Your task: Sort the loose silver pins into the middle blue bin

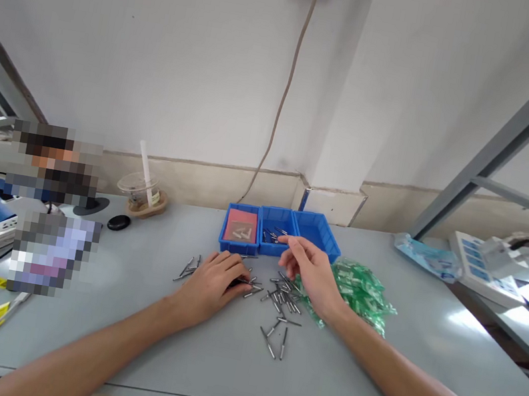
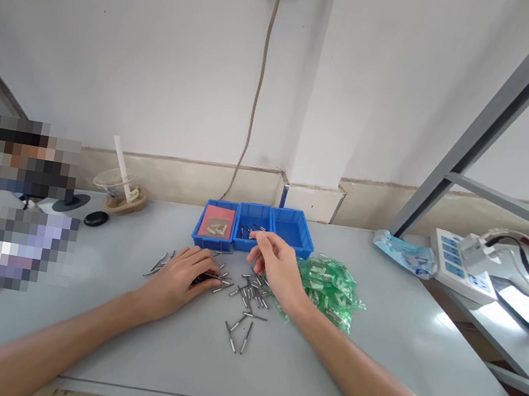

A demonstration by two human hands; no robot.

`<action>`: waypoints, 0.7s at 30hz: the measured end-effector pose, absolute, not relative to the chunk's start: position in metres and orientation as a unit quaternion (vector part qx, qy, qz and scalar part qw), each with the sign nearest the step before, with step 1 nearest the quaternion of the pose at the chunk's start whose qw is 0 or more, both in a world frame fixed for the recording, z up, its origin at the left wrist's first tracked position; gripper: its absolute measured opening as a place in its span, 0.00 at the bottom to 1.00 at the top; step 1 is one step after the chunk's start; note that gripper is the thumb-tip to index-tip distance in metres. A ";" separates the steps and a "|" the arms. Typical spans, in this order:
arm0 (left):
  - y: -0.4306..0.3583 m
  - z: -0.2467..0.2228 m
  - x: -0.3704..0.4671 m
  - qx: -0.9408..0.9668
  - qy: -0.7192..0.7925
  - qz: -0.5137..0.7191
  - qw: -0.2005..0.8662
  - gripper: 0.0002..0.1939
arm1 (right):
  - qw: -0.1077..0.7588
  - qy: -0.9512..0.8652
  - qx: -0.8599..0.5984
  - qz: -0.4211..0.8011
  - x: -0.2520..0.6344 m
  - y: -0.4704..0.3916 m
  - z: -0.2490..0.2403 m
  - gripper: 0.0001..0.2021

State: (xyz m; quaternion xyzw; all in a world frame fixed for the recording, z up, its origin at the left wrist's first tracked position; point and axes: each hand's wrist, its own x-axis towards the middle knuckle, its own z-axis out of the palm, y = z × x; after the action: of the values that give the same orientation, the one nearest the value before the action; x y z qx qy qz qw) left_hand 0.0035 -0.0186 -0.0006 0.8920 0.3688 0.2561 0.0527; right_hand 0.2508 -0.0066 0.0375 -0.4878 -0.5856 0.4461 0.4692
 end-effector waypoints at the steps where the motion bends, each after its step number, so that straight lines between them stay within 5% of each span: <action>1: -0.018 -0.001 0.003 0.891 0.371 0.256 0.049 0.07 | 0.459 -0.618 -0.493 0.405 0.252 -0.008 0.040 0.23; 4: -0.018 -0.003 0.002 0.886 0.383 0.259 0.028 0.08 | 0.355 -0.751 -0.504 0.236 0.258 -0.014 0.051 0.23; 8: -0.024 0.000 0.002 0.875 0.407 0.262 -0.002 0.10 | 0.182 -0.861 -0.469 0.078 0.269 -0.031 0.059 0.38; 14: -0.046 0.004 -0.028 0.848 0.489 0.200 -0.044 0.29 | 0.127 -0.900 -0.417 -0.030 0.287 -0.066 0.021 0.63; 17: -0.051 -0.013 -0.054 0.819 0.538 0.195 -0.045 0.45 | 0.130 -0.901 -0.406 -0.076 0.294 -0.068 0.004 0.59; 21: -0.050 -0.036 -0.069 0.826 0.537 0.171 -0.009 0.47 | 0.112 -0.894 -0.424 -0.087 0.286 -0.058 -0.003 0.53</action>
State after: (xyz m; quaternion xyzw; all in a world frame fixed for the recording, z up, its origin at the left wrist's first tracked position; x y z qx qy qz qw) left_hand -0.0695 -0.0498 -0.0358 0.8259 0.5370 0.1715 -0.0092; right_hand 0.2860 -0.0584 -0.0027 -0.4241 -0.8944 -0.0867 0.1125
